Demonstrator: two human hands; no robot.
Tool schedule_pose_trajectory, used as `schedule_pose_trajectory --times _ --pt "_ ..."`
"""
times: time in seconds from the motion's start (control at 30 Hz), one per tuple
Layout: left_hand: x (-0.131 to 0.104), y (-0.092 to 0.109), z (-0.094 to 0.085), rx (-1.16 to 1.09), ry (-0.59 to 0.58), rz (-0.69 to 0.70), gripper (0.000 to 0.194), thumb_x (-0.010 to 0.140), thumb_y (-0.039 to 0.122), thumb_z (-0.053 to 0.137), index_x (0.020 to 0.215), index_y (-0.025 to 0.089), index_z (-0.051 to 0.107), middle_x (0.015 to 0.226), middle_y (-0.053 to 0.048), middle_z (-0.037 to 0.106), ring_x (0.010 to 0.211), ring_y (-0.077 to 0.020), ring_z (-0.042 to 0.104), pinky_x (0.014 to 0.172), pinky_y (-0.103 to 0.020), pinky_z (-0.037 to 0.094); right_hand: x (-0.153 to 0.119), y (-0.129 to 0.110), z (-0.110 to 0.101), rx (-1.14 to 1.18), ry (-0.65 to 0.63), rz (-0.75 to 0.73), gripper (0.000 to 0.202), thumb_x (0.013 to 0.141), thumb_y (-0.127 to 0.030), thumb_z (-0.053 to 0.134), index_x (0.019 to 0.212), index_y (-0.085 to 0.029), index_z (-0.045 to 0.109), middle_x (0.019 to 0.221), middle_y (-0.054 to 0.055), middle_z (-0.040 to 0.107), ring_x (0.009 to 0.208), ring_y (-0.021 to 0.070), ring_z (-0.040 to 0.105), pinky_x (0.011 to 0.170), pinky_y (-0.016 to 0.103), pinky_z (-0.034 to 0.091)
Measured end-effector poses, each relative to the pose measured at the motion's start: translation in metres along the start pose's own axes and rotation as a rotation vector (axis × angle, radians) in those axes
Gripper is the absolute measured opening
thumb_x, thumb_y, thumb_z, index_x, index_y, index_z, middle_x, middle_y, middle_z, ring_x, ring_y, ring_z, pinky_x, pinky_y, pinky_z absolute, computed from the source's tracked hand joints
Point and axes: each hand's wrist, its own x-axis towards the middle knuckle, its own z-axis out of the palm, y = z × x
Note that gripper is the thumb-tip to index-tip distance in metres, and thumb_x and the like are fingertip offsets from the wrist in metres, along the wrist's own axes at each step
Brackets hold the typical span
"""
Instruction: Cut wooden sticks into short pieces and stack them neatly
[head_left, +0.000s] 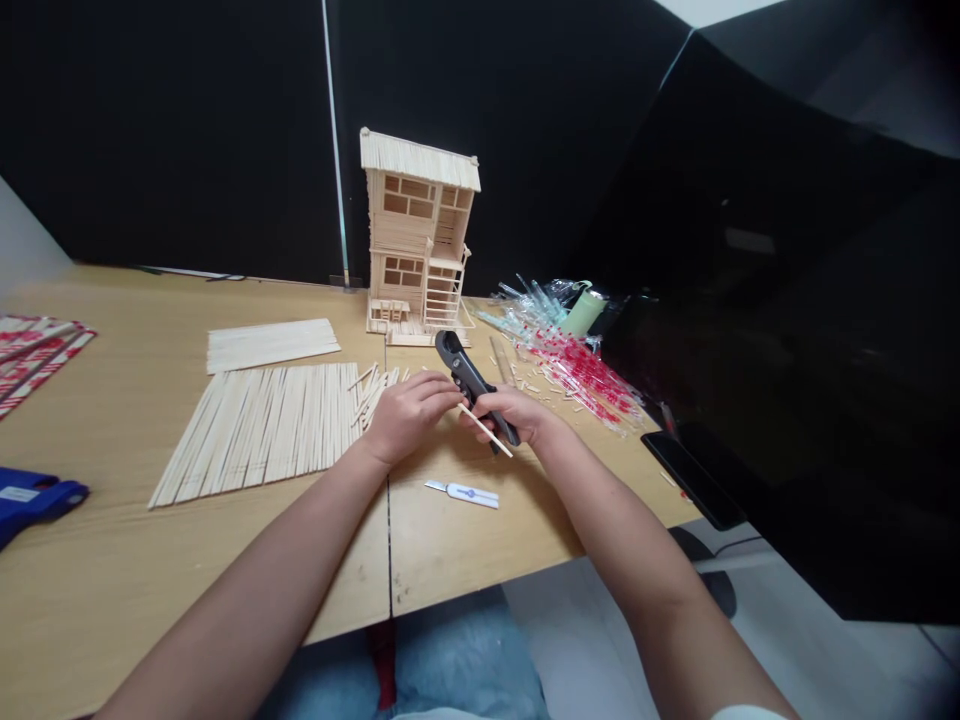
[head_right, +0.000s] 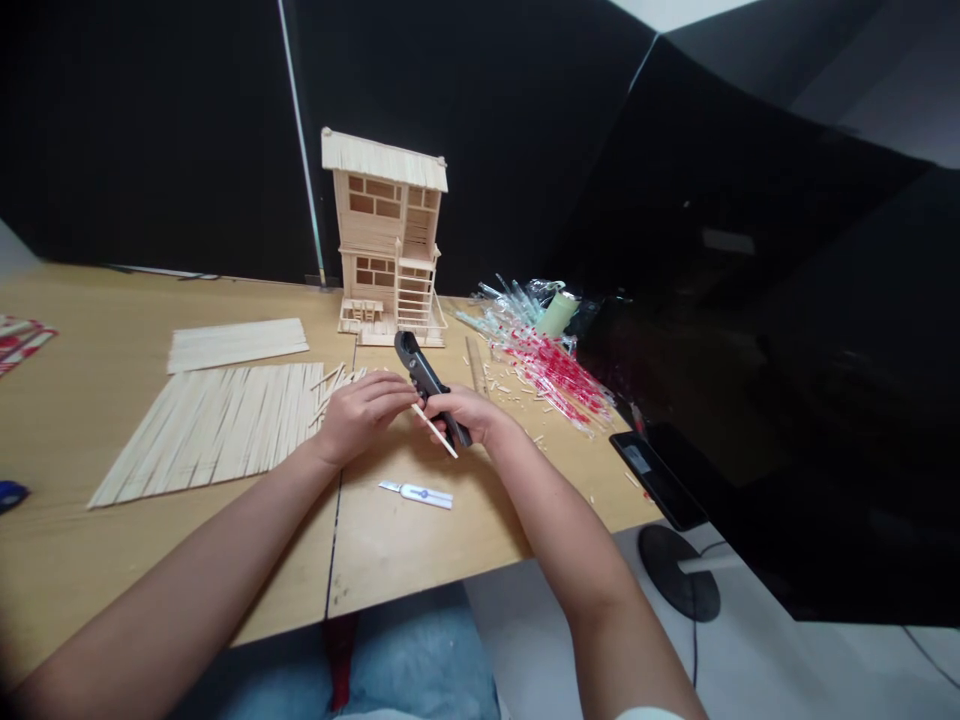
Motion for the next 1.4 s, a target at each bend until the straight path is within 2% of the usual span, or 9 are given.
schedule_pose_trajectory --times 0.07,0.13,0.27,0.37,0.57,0.7,0.83,1.07,1.4 --pt "0.0 0.002 0.002 -0.049 -0.002 -0.067 0.019 0.095 0.022 0.057 0.1 0.024 0.075 0.1 -0.003 0.078 0.098 -0.0176 0.069 0.087 -0.031 0.054 -0.001 -0.002 -0.001 0.043 -0.043 -0.002 0.029 0.058 -0.019 0.068 0.082 -0.018 0.052 0.056 -0.006 0.048 0.044 0.0054 0.034 0.043 0.018 0.032" --pt "-0.001 0.004 0.005 -0.11 0.014 -0.224 0.015 0.092 0.027 0.062 0.095 0.023 0.077 0.096 -0.004 0.078 0.091 -0.0186 0.07 0.085 -0.032 0.054 0.001 -0.003 -0.001 0.061 -0.049 -0.041 0.026 0.061 -0.022 0.069 0.081 -0.018 0.052 0.057 -0.006 0.049 0.047 0.0062 0.037 0.045 0.019 0.033" --pt "-0.002 0.008 0.013 -0.428 0.045 -0.75 0.019 0.082 0.035 0.072 0.089 0.019 0.079 0.089 -0.007 0.079 0.081 -0.0216 0.072 0.078 -0.033 0.055 0.01 0.002 0.005 -0.065 0.212 -0.362 0.03 0.06 -0.025 0.077 0.079 -0.019 0.055 0.066 -0.004 0.057 0.055 0.0093 0.049 0.053 0.023 0.041" --pt "0.002 0.011 0.014 -0.701 0.04 -0.964 0.033 0.075 0.043 0.076 0.091 0.014 0.079 0.083 -0.009 0.078 0.077 -0.0231 0.073 0.074 -0.032 0.056 0.018 0.007 0.015 -0.176 0.375 -0.563 0.034 0.059 -0.029 0.081 0.079 -0.02 0.056 0.077 -0.002 0.064 0.062 0.0121 0.057 0.06 0.026 0.047" --pt "0.007 0.013 0.01 -0.777 0.047 -0.996 0.042 0.068 0.051 0.08 0.088 0.014 0.08 0.085 -0.011 0.079 0.08 -0.0233 0.072 0.077 -0.031 0.054 0.025 0.01 0.023 -0.354 0.518 -0.815 0.031 0.07 -0.036 0.079 0.079 -0.022 0.052 0.074 -0.001 0.061 0.066 0.0171 0.061 0.067 0.033 0.051" --pt "0.002 0.004 0.008 -0.65 -0.178 -0.936 0.032 0.073 0.046 0.075 0.08 0.016 0.081 0.076 -0.005 0.077 0.067 -0.0178 0.066 0.067 -0.027 0.048 0.026 0.015 0.02 -0.474 0.581 -0.857 0.028 0.073 -0.036 0.076 0.082 -0.023 0.053 0.078 -0.001 0.062 0.07 0.0178 0.06 0.069 0.032 0.051" --pt "-0.003 -0.002 0.007 -0.445 -0.392 -0.811 0.024 0.077 0.039 0.067 0.073 0.019 0.079 0.067 -0.001 0.074 0.062 -0.0149 0.061 0.063 -0.025 0.042 0.028 0.024 0.017 -0.531 0.593 -0.795 0.028 0.075 -0.038 0.074 0.082 -0.023 0.052 0.077 -0.001 0.06 0.069 0.0166 0.058 0.069 0.031 0.049" --pt "-0.003 0.0 0.011 -0.406 -0.366 -0.705 0.02 0.08 0.034 0.065 0.072 0.021 0.077 0.081 -0.002 0.077 0.074 -0.0179 0.067 0.075 -0.027 0.046 0.024 0.03 0.013 -0.493 0.533 -0.748 0.029 0.075 -0.035 0.073 0.09 -0.023 0.052 0.091 0.002 0.066 0.073 0.0155 0.06 0.074 0.03 0.05" --pt "-0.003 0.003 0.008 -0.398 -0.386 -0.776 0.021 0.08 0.035 0.064 0.081 0.02 0.08 0.077 -0.001 0.078 0.07 -0.0185 0.067 0.068 -0.026 0.045 0.022 0.033 0.019 -0.624 0.596 -0.739 0.018 0.077 -0.03 0.068 0.081 -0.023 0.051 0.074 -0.004 0.055 0.068 0.0145 0.052 0.067 0.026 0.043"
